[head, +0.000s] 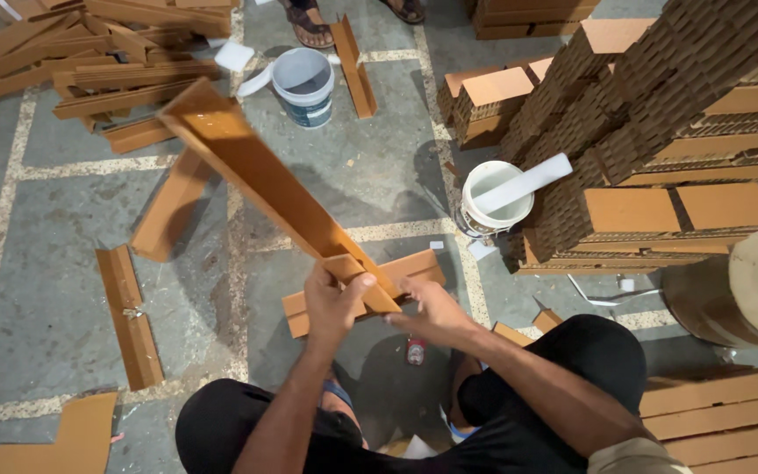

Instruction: The person sits on the floor and assembles flat cardboard pieces into rectangular boxes. They fold the cardboard along pre-cut lines, insert a white foam sheet into the box for padding, and then fold the flaps to close the box. The person repeats this process for multiple boxes.

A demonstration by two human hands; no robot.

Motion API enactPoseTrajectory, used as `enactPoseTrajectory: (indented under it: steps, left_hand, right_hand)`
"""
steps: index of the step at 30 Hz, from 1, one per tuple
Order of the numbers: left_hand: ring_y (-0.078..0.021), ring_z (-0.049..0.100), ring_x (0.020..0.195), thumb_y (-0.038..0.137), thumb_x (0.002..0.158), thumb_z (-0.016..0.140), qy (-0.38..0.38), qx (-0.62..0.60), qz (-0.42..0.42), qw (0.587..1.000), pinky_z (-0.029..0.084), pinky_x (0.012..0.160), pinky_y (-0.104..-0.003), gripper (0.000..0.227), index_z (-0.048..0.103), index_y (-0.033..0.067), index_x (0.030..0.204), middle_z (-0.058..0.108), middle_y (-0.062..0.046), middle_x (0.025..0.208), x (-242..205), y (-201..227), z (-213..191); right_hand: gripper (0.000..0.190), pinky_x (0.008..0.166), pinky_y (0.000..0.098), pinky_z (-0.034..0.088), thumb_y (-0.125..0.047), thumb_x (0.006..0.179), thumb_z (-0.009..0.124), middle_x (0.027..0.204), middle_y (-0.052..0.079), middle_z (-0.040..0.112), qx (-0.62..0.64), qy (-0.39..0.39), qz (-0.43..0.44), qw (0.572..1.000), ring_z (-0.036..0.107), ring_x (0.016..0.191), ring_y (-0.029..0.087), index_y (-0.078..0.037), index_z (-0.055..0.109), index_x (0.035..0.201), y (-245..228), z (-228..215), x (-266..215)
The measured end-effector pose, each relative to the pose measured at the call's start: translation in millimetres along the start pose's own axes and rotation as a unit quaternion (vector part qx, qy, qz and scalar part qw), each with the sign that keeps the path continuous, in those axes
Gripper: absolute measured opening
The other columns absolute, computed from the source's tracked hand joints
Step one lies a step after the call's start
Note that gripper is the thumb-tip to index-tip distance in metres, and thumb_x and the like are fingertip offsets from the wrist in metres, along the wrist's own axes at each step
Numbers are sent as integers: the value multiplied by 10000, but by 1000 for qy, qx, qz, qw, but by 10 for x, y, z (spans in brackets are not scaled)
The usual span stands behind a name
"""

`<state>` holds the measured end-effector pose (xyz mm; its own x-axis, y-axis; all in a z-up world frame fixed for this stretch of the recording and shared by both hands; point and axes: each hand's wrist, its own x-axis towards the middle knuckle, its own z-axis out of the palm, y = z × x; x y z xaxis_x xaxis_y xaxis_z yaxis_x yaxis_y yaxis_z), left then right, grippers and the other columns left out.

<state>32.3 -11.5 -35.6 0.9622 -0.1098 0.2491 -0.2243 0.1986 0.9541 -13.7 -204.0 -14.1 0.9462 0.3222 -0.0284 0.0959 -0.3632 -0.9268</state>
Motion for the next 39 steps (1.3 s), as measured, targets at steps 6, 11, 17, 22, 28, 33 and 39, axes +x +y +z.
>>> enactPoseTrajectory:
  steps: [6, 11, 17, 22, 28, 33, 39]
  left_hand:
    - [-91, 661, 873, 89, 876, 721, -115, -57, -49, 990, 538, 762, -250, 328, 620, -16, 1170, 700, -20, 970, -101, -18, 78]
    - [-92, 676, 780, 82, 914, 730, -79, 57, -15, 995, 553, 713, -265, 199, 703, -36, 1071, 745, -55, 853, -102, -59, 131]
    - [-123, 692, 879, 137, 930, 730, -129, 40, -32, 990, 569, 775, -285, 303, 667, -40, 1167, 754, -90, 962, -71, -47, 102]
    - [-196, 615, 1188, 387, 945, 603, -200, 83, 20, 976, 516, 1012, -365, 625, 496, 12, 1433, 619, -125, 1297, 162, 132, -264]
    - [-258, 615, 1278, 391, 960, 697, -47, -35, 48, 997, 491, 1142, -450, 644, 482, 57, 1467, 635, -129, 1338, 220, 606, -704]
    - [-246, 644, 1227, 222, 903, 755, 2, -64, 28, 998, 534, 1103, -418, 592, 514, 22, 1406, 657, -157, 1314, 159, 625, -765]
    - [-215, 744, 999, 182, 866, 765, -12, 59, -26, 998, 623, 916, -367, 472, 597, 1, 1267, 728, -135, 1126, 132, 337, -400]
  right_hand:
    - [291, 889, 400, 524, -157, 841, 849, 1036, 101, 795, -95, 37, -110, 989, 746, 958, 281, -63, 723, 1086, 85, 6, 16]
    - [240, 787, 365, 585, -129, 844, 806, 1012, 86, 789, -26, 26, -23, 999, 763, 952, 214, -63, 713, 1055, 134, 40, 1]
    - [264, 845, 357, 593, -80, 896, 762, 1082, 88, 779, 58, 4, -76, 995, 738, 987, 163, -43, 687, 1146, 51, 41, 17]
    - [328, 664, 375, 578, -155, 847, 777, 1024, 62, 786, -11, 3, 108, 994, 727, 812, 176, -84, 707, 1159, -70, -55, -11]
    - [391, 781, 377, 573, -187, 842, 780, 953, 152, 775, -103, -55, 31, 993, 754, 867, 250, -37, 680, 1189, -15, -75, -30]
    - [573, 953, 405, 572, -277, 852, 768, 1171, 203, 740, -183, -118, 81, 973, 720, 1139, 305, -11, 593, 1329, 69, -48, 4]
    - [1191, 1152, 545, 250, -398, 706, 881, 1619, 246, 233, -209, -70, 21, 975, 246, 1484, 428, -21, 186, 1596, 53, -152, -33]
